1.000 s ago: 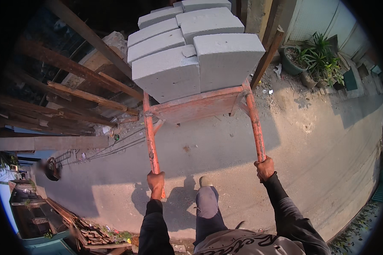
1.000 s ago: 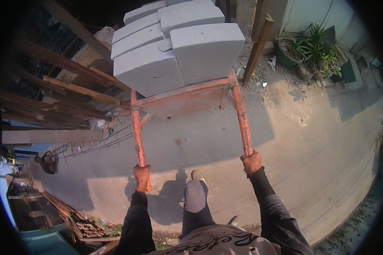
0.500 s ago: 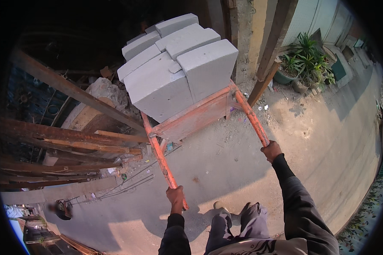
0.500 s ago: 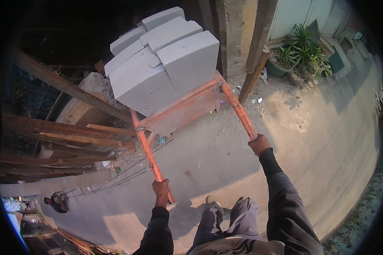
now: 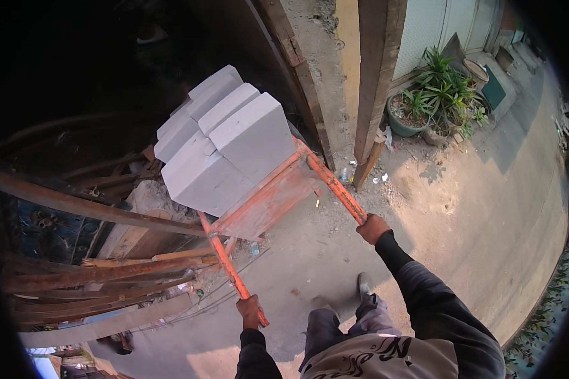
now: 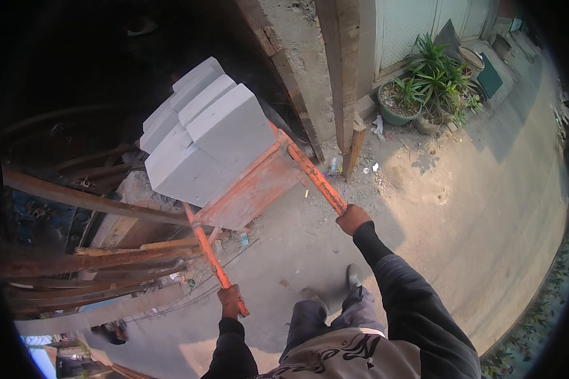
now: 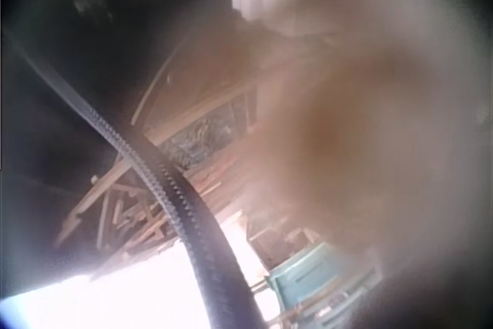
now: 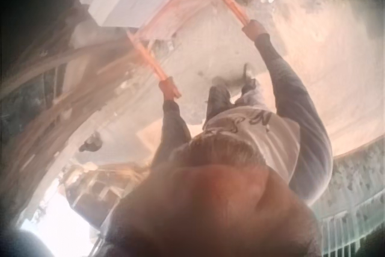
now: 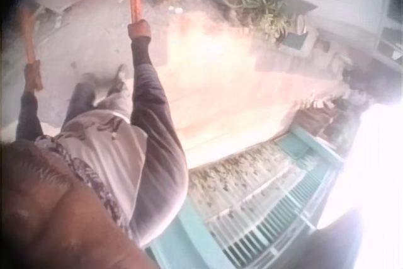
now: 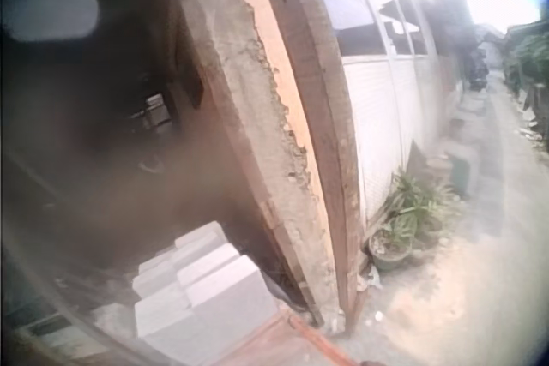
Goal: The person picks up white concrete blocks from a stack and places them into a red wheelbarrow. They then push the loaded wheelbarrow along a narrow alleyway and into a construction area.
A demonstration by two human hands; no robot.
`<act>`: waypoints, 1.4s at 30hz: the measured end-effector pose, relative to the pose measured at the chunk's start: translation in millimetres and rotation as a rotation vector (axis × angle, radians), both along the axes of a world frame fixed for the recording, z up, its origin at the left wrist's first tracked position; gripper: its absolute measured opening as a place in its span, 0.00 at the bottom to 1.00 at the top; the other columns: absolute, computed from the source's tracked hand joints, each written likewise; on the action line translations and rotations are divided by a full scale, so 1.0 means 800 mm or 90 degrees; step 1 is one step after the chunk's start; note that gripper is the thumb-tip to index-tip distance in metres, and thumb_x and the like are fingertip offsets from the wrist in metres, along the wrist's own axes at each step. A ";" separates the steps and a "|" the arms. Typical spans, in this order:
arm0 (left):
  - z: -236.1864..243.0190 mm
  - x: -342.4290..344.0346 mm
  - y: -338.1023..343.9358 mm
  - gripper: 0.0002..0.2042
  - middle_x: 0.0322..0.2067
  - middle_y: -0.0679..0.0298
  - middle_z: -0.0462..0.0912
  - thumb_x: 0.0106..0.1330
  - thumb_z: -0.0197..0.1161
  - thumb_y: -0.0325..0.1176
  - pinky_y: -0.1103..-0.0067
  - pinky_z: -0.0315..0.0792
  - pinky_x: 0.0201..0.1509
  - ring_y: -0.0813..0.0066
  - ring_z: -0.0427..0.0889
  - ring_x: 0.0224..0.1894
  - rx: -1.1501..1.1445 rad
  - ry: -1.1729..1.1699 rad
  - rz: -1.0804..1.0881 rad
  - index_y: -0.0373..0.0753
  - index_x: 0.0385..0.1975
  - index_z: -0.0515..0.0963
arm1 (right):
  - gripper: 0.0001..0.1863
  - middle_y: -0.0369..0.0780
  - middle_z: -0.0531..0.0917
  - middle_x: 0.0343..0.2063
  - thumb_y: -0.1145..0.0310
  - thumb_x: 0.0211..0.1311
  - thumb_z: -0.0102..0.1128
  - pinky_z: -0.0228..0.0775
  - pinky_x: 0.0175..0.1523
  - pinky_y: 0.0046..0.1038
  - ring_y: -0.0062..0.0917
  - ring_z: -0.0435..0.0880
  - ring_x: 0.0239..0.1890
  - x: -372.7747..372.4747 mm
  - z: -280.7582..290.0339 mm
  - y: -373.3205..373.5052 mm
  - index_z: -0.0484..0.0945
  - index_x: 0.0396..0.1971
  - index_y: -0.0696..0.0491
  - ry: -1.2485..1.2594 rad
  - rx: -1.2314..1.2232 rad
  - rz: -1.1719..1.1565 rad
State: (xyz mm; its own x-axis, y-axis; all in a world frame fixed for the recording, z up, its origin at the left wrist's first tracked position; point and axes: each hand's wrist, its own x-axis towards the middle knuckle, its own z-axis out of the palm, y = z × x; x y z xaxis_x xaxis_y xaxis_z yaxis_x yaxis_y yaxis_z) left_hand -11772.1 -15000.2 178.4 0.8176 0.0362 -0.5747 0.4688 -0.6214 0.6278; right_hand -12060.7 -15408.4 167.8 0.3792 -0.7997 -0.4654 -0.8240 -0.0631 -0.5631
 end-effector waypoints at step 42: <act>0.075 0.082 0.032 0.22 0.43 0.44 0.87 0.54 0.67 0.40 0.60 0.79 0.54 0.47 0.86 0.48 0.140 -0.057 -0.143 0.33 0.46 0.81 | 0.12 0.36 0.66 0.09 0.74 0.55 0.62 0.60 0.09 0.33 0.27 0.66 0.05 0.056 0.067 0.046 0.65 0.31 0.47 -0.196 0.316 -0.142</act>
State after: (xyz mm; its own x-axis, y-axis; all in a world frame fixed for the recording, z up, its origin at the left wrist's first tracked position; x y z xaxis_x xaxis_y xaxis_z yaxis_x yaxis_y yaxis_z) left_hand -11706.5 -14974.3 238.4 0.8658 -0.0347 -0.4992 0.2543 -0.8286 0.4987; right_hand -12015.8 -15371.8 221.1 0.4041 -0.5909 -0.6983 -0.5828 0.4220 -0.6944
